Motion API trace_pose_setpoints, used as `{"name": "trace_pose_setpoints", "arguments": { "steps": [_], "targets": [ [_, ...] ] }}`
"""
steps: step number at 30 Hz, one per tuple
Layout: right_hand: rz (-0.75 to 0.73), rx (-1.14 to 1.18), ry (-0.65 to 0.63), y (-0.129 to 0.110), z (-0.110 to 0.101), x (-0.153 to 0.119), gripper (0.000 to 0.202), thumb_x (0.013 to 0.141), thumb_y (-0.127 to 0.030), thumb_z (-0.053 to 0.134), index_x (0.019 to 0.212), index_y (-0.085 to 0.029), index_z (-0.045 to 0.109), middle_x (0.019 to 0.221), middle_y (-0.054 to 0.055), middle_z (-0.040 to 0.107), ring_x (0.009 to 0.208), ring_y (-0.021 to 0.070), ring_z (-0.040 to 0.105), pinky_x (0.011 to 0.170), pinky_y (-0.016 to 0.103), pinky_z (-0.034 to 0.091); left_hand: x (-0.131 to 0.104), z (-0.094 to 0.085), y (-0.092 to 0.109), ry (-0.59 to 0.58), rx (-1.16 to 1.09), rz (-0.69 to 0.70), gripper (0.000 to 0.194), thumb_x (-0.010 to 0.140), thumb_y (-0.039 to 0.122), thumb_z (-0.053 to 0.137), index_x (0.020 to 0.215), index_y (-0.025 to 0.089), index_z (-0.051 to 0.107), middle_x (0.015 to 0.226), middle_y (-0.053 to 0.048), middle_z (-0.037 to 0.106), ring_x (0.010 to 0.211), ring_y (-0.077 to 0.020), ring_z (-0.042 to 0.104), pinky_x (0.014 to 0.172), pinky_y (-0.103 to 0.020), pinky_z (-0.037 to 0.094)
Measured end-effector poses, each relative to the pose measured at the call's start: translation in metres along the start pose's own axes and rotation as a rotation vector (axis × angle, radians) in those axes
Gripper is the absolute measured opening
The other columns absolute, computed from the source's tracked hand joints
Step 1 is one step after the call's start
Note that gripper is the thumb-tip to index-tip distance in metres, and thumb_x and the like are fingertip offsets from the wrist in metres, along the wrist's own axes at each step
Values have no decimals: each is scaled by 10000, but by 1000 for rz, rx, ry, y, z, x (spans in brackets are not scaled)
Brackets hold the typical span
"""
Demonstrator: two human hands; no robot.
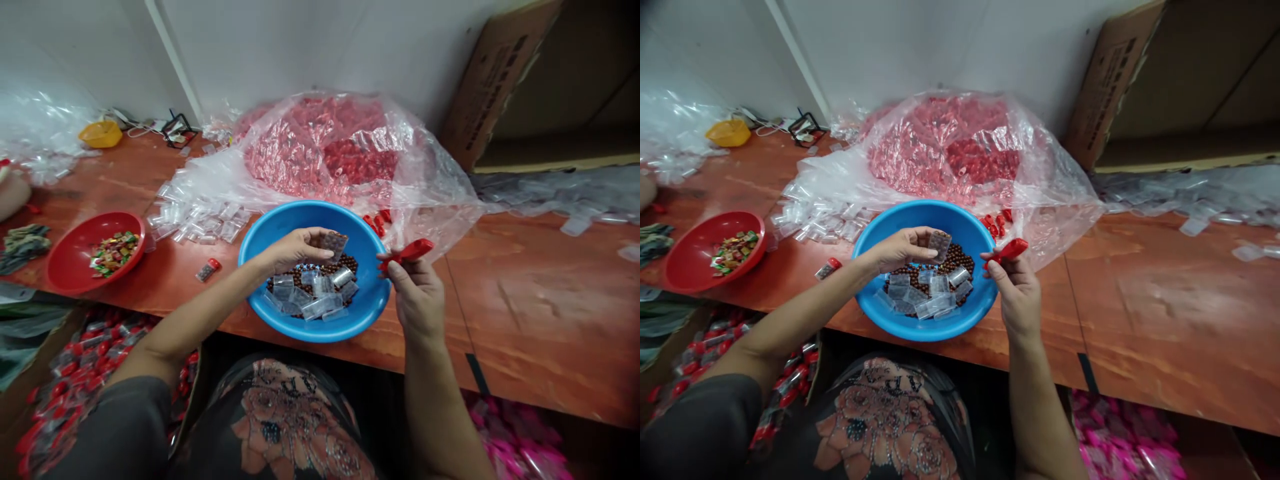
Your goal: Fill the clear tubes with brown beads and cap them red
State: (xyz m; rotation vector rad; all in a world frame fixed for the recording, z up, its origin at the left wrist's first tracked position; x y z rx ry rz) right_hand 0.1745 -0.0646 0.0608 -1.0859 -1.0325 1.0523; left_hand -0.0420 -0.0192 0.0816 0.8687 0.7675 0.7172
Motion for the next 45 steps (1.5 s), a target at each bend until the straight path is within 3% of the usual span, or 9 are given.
{"name": "trace_pose_setpoints", "arguments": {
  "steps": [6,11,17,20,28,35,45],
  "targets": [
    [85,27,-93,-2,42,0,265,810,-469,711,946,-242,693,860,2,706,660,103,614,584,230,519,-33,-6,-1,86,-142,10,334,814,194,653,1136,108,669,1067,-141,718,903,-215,713,873,-367,555],
    [80,36,-147,-8,70,-6,469,787,-397,724,1225,-323,573,872,-21,686,695,123,640,654,270,552,-55,-12,-3,181,-214,19,350,914,350,535,1095,93,689,1010,-151,734,909,-241,722,833,-371,586],
    [50,-45,-243,-11,94,-14,495,866,-379,630,1347,-364,518,987,-4,690,766,145,653,736,319,569,-65,-20,-8,201,-145,69,262,839,223,687,1072,104,691,999,-121,745,877,-180,721,832,-327,579],
    [62,-55,-237,-6,97,-15,489,867,-384,633,1344,-348,532,961,-4,689,742,139,637,737,321,566,-67,-23,-14,190,-144,37,243,801,134,706,1041,97,695,995,-114,747,845,-160,723,812,-297,578],
    [92,-99,-213,7,93,-18,423,879,-404,618,1291,-322,575,886,-8,662,695,131,619,634,291,543,-69,-23,-28,176,-110,-86,180,849,134,642,1013,89,701,924,-116,754,831,-167,724,772,-304,591],
    [94,-73,-209,10,89,-20,410,871,-414,640,1270,-333,589,931,-4,685,726,140,647,639,293,546,-64,-20,-30,137,-139,-54,334,806,168,670,1138,133,686,1014,-110,758,868,-186,729,848,-355,569],
    [99,-89,-187,5,82,-18,323,856,-468,665,1127,-293,674,834,-15,710,718,129,632,657,278,524,-60,-14,-31,61,-212,-52,433,794,251,589,1196,121,681,1039,-148,760,939,-228,724,895,-372,546]
  ]
}}
Point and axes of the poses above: each hand's wrist, its own x-axis towards the middle knuckle, its own z-axis out of the palm, y = z × x, the point moved 6 cm from there along x, towards the middle knuckle
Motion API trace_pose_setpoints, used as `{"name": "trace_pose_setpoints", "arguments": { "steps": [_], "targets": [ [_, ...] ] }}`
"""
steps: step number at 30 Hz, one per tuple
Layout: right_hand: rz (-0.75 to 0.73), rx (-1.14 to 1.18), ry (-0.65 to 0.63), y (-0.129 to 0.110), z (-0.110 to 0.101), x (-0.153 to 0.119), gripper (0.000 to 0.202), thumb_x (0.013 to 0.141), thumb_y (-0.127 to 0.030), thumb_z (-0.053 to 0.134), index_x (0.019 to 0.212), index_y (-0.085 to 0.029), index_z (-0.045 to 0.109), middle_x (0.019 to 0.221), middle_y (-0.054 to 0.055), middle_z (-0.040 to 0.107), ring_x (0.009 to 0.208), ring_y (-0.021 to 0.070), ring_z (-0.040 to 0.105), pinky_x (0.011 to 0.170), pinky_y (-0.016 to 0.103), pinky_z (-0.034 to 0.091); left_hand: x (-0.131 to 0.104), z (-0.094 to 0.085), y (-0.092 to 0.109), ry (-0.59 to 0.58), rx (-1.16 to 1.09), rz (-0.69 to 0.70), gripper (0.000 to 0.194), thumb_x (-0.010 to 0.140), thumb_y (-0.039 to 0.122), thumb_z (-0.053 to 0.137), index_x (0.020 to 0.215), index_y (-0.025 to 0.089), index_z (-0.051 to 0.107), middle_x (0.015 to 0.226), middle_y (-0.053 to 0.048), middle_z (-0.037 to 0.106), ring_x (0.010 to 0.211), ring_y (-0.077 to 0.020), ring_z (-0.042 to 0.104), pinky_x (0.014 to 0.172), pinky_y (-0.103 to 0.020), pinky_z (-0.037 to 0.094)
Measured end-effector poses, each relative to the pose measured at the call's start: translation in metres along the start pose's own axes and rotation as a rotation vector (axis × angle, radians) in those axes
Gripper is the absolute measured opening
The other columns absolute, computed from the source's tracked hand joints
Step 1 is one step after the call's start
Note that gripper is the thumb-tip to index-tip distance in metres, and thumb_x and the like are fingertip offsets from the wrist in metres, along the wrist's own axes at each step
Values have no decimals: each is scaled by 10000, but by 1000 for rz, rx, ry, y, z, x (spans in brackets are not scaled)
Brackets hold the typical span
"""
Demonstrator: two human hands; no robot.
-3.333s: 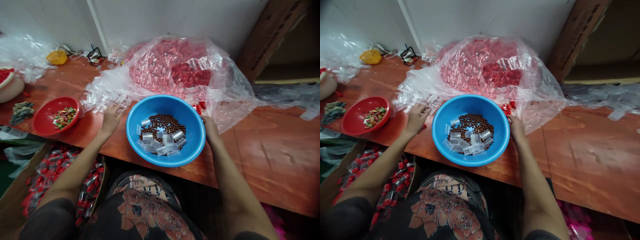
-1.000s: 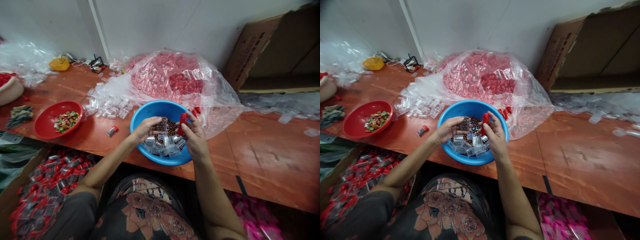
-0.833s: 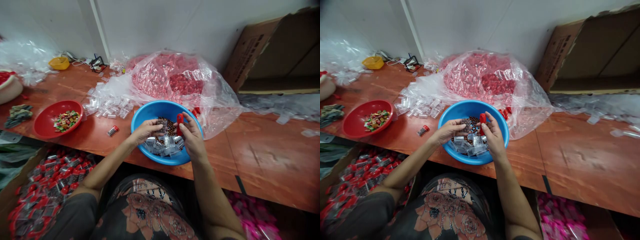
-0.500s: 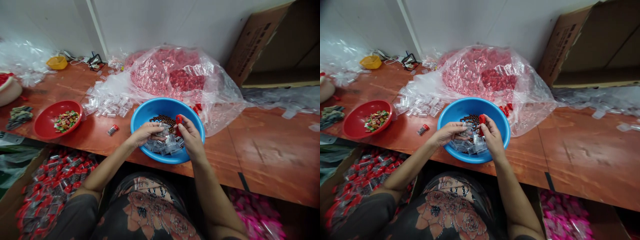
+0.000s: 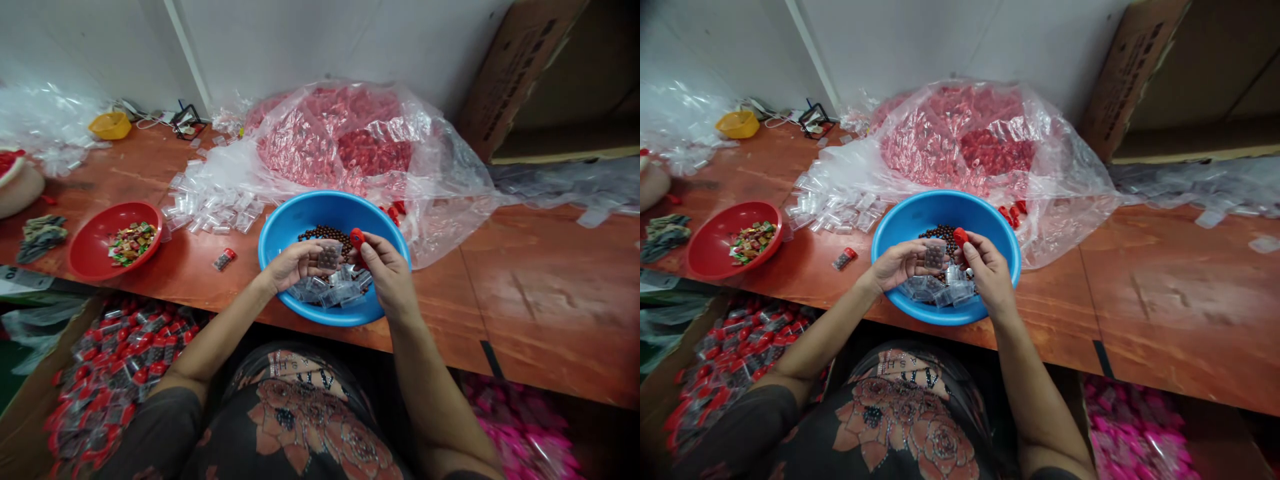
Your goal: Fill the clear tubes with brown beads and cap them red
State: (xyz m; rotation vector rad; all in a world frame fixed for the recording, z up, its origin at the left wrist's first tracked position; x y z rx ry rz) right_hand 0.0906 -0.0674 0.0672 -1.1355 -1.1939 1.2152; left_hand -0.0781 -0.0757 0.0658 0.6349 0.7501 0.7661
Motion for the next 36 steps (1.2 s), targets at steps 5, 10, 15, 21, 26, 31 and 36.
{"name": "trace_pose_setpoints", "arguments": {
  "steps": [5,10,15,21,26,31,36],
  "targets": [
    [-40,-3,-10,-9,3,-1,214,845,-430,687,972,-260,667,936,-4,728,669,104,594,604,245,490,-1,-1,3,25,52,26,419,762,224,638,1164,128,707,1072,-138,753,969,-217,709,916,-376,531],
    [-122,-137,-29,-19,6,0,178,875,-416,662,935,-251,693,807,-13,700,721,126,624,699,282,524,-2,-1,3,21,101,27,378,703,151,716,1078,176,750,1157,-93,729,1000,-190,677,903,-356,528],
    [-176,-256,-138,-22,11,2,285,885,-388,654,1155,-301,687,1143,16,725,1058,186,670,977,407,523,-5,1,2,-41,137,14,384,699,189,757,1083,174,750,1065,-83,742,913,-174,692,899,-364,524],
    [-223,-367,-253,-30,17,-1,296,878,-379,657,1161,-307,707,1160,18,724,1089,203,661,997,421,511,-10,4,-1,-121,205,44,429,731,252,796,1145,165,726,1056,-85,741,909,-154,683,920,-338,508],
    [-104,-163,-113,-28,5,2,297,893,-470,612,1125,-303,694,885,-4,683,633,100,563,584,257,486,-11,1,0,-83,121,36,392,791,217,740,1180,185,711,1118,-99,735,983,-190,690,898,-360,536],
    [37,4,-186,-23,3,4,306,823,-484,705,1048,-277,689,665,-47,528,493,64,381,434,215,306,-13,-1,0,-79,17,15,331,899,342,623,1151,153,724,1124,-150,735,1033,-240,698,897,-381,551],
    [-36,-104,-173,-30,2,4,266,823,-442,719,1045,-295,711,900,-4,693,756,120,613,667,260,510,-11,-1,-1,-82,30,63,353,860,330,679,1172,169,722,1213,-143,707,1041,-240,687,897,-383,548]
  ]
}}
Point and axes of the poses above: each hand's wrist, its own x-axis towards the middle knuckle, its own z-axis out of the palm, y = z × x, the point moved 6 cm from there along x, towards the middle knuckle
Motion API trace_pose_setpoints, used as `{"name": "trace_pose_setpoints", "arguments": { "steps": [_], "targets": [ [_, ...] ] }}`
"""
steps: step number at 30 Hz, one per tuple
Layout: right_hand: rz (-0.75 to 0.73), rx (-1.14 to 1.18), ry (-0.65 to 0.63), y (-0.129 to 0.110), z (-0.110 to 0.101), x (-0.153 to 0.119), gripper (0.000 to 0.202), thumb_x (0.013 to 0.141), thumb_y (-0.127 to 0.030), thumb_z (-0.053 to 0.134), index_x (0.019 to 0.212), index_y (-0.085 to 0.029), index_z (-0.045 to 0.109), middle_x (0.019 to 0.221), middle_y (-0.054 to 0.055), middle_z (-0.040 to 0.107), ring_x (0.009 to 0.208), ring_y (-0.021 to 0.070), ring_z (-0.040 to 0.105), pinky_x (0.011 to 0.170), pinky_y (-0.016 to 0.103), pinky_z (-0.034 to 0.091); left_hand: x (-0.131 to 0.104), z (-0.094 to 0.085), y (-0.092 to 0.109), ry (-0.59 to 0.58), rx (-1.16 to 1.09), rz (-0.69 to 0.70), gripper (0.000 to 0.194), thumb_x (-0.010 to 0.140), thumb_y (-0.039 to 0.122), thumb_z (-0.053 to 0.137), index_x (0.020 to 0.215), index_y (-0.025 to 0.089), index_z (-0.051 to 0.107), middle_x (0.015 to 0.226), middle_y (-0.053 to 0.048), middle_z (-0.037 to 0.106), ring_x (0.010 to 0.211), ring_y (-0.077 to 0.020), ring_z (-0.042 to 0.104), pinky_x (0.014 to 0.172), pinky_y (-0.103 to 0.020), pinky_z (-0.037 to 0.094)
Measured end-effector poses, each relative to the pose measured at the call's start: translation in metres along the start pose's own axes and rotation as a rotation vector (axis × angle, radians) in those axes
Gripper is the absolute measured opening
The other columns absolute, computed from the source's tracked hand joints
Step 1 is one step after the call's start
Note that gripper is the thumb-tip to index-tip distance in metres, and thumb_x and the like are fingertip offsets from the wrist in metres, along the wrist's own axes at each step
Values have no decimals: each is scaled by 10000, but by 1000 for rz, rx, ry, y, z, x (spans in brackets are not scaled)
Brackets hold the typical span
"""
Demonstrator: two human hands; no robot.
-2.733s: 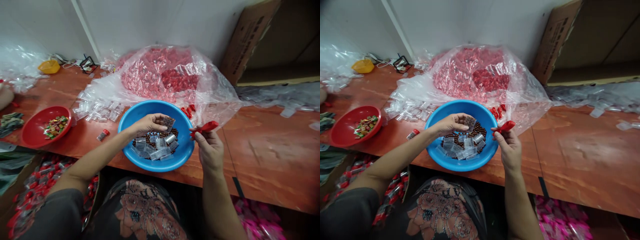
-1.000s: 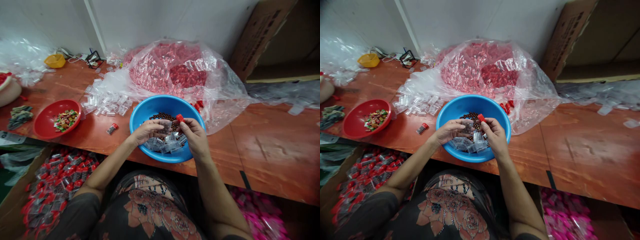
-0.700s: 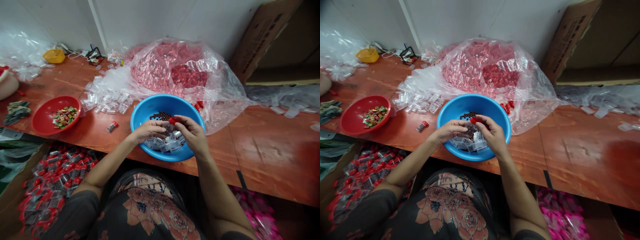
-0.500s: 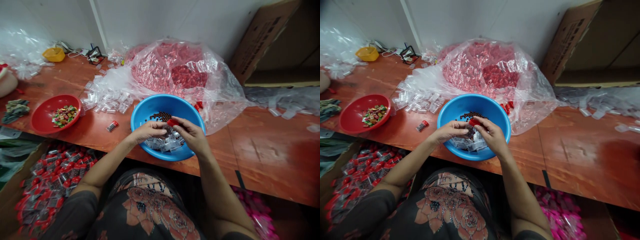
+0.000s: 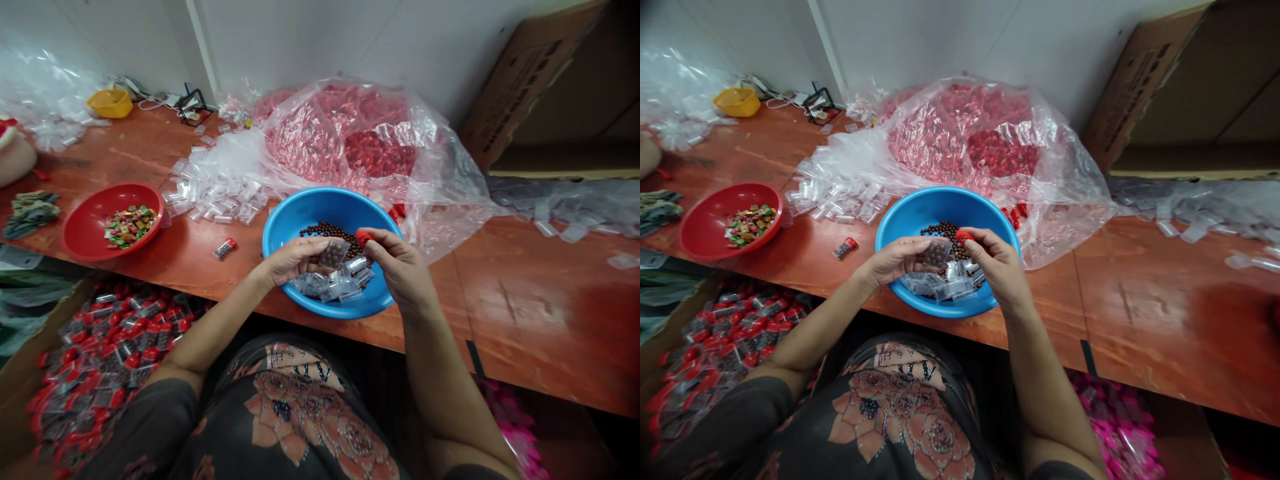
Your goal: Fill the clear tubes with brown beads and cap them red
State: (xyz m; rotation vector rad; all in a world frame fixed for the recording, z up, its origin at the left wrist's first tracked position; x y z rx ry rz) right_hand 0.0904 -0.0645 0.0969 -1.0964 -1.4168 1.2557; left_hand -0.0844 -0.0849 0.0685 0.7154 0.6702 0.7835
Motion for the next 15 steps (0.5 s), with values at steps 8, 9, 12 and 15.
{"name": "trace_pose_setpoints", "arguments": {
  "steps": [8,9,12,15],
  "targets": [
    [-103,-256,-62,-13,14,3,245,917,-419,596,1059,-260,715,1073,27,743,1008,183,673,931,360,520,4,4,-7,44,10,34,332,793,358,768,1057,158,755,1037,-114,746,924,-190,688,836,-357,572],
    [-119,-303,-76,-13,16,3,257,927,-425,580,1061,-252,716,1075,32,744,1016,188,672,934,363,514,4,4,-8,53,13,40,324,791,361,770,1039,153,758,1015,-112,747,914,-188,687,826,-356,575],
    [-161,-409,-73,-13,17,3,295,959,-445,526,1056,-237,711,1059,43,743,988,191,674,891,351,511,4,6,-9,80,23,67,330,773,384,784,1012,156,765,976,-103,747,897,-183,682,804,-344,578],
    [-219,-514,-48,-16,16,2,315,977,-450,495,996,-224,714,953,43,731,890,181,669,805,323,505,3,6,-8,100,50,106,381,734,429,808,1008,167,773,962,-95,746,889,-174,676,788,-316,572]
  ]
}}
Point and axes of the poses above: each hand's wrist, its own x-axis towards the middle knuckle, its own z-axis out of the palm, y = z × x, the point moved 6 cm from there along x, towards the middle knuckle
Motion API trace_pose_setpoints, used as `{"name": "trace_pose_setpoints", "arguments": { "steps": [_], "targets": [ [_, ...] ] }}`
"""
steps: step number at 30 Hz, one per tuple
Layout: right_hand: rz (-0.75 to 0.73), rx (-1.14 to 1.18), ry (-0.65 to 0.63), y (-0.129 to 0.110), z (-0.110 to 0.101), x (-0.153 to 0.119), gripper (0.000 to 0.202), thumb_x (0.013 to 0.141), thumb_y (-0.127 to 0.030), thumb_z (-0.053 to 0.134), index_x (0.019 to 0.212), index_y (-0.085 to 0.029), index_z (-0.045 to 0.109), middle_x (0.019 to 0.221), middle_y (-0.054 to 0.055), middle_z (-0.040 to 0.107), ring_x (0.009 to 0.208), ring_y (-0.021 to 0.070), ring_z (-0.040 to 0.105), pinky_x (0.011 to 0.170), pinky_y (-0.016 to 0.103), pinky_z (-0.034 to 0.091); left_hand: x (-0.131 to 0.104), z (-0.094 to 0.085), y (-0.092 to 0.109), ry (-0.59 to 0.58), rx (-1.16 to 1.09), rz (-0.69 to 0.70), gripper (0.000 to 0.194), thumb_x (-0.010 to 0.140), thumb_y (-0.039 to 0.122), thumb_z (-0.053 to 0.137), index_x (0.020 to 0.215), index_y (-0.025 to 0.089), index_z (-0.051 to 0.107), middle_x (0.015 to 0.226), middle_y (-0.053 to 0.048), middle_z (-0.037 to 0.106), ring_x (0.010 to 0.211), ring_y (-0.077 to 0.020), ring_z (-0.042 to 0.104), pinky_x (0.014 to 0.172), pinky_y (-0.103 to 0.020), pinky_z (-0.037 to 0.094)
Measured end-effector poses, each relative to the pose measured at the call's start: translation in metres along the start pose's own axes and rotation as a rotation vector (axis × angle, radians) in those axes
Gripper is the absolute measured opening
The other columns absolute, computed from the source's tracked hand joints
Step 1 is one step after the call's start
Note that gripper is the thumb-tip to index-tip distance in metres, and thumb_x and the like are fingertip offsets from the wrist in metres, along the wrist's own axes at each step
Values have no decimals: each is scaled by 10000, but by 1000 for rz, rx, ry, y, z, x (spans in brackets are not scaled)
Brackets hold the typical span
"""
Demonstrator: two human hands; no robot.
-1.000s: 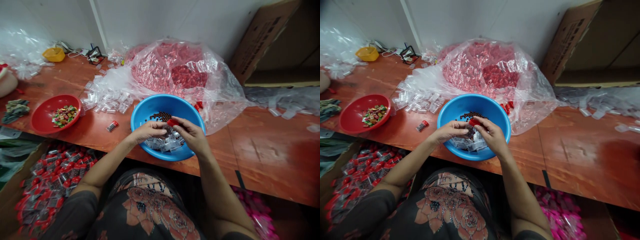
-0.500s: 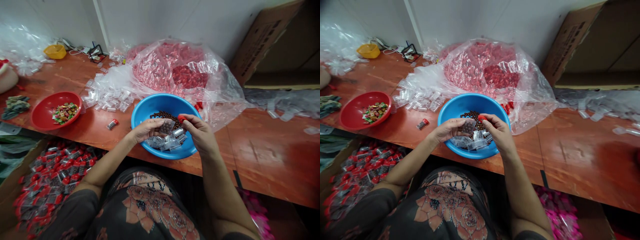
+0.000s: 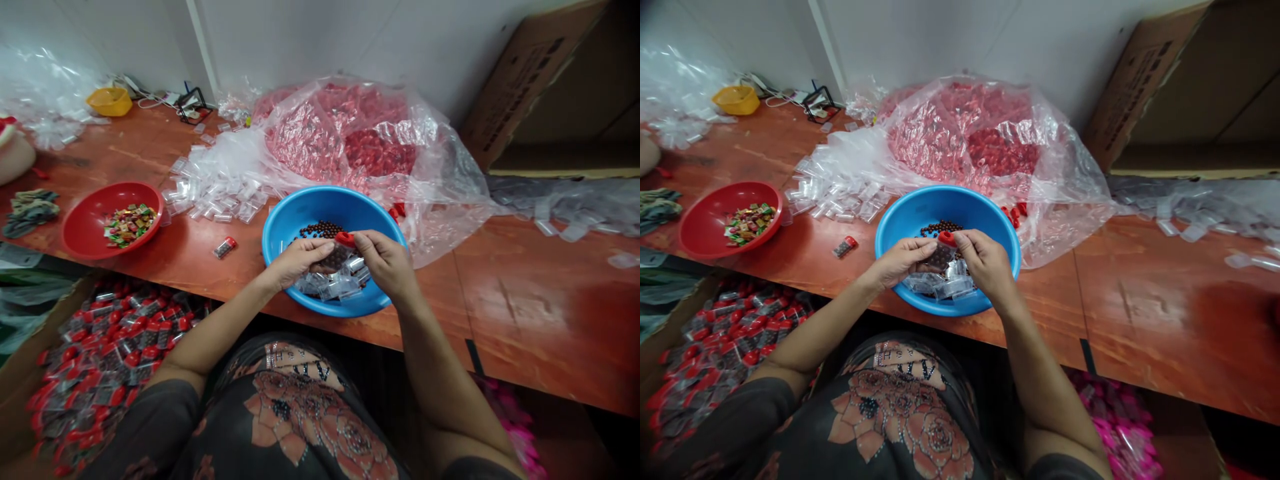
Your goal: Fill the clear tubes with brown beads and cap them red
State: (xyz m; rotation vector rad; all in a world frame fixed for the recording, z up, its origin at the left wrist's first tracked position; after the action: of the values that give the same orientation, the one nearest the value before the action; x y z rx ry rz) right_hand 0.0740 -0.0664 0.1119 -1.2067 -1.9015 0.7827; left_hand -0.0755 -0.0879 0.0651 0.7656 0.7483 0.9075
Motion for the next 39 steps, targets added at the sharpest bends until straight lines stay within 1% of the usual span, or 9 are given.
{"name": "trace_pose_setpoints", "arguments": {
  "steps": [7,10,15,18,22,28,32,35,39],
  "targets": [
    [-295,-331,-76,-17,-2,-5,352,1023,-400,393,1113,-216,680,940,63,652,873,174,625,769,297,487,-5,-1,3,59,96,81,450,719,488,800,1030,163,775,917,-78,746,820,-148,669,768,-291,553],
    [-447,-574,-124,-24,4,-8,451,983,-506,435,1210,-159,614,980,106,635,891,222,596,776,334,478,-6,-1,4,93,89,99,450,711,488,801,1015,157,778,911,-76,751,814,-159,671,781,-314,553],
    [-615,-907,-115,-31,15,-7,576,884,-663,500,1021,-114,605,868,127,607,789,262,508,718,378,408,-9,0,8,127,135,154,436,710,480,797,1006,162,777,976,-76,757,901,-196,670,821,-332,530],
    [-661,-909,-69,-30,17,-5,538,883,-683,476,912,-158,588,787,98,584,739,242,472,682,360,363,-11,-1,11,184,149,202,489,727,511,781,1072,165,753,989,-69,752,920,-183,668,850,-297,499],
    [-719,-860,-42,-29,25,-7,532,871,-689,483,858,-170,599,740,90,599,697,222,470,660,353,332,-4,4,-3,225,15,42,632,836,690,561,1166,164,682,799,-53,725,720,-164,666,679,-270,499],
    [-551,-652,-230,-26,36,-2,625,820,-685,569,1165,-165,618,964,131,697,884,263,601,776,376,420,5,8,-11,276,-119,42,439,916,551,522,920,141,679,561,2,607,494,-104,553,533,-220,452],
    [-357,-429,-395,7,31,21,750,869,-587,576,1500,-252,347,1354,122,596,1172,293,590,935,432,483,-4,-7,12,249,-114,100,588,920,634,456,1203,144,615,584,-4,634,483,-119,572,522,-235,471],
    [-161,-527,-435,61,29,48,442,970,-387,428,1355,-220,568,1268,141,638,1111,276,632,928,417,495,-14,-18,32,218,-74,158,713,901,712,414,1319,152,553,695,-48,706,556,-139,630,531,-241,493],
    [-56,-691,-655,120,47,64,413,844,-175,569,1239,-221,681,1094,121,684,832,192,668,766,297,490,-21,-24,42,212,-77,169,758,885,752,390,1268,131,595,789,-106,742,659,-166,682,563,-252,516]
  ]
}}
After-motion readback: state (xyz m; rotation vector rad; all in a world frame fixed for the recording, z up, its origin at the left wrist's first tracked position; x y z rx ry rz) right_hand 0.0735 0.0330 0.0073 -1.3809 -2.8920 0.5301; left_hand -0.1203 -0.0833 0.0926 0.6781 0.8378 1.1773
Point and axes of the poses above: each hand's wrist, its own x-axis towards the middle knuckle, its own z-axis out of the palm, y = z × x, the point moved 6 cm from there along x, towards the middle knuckle
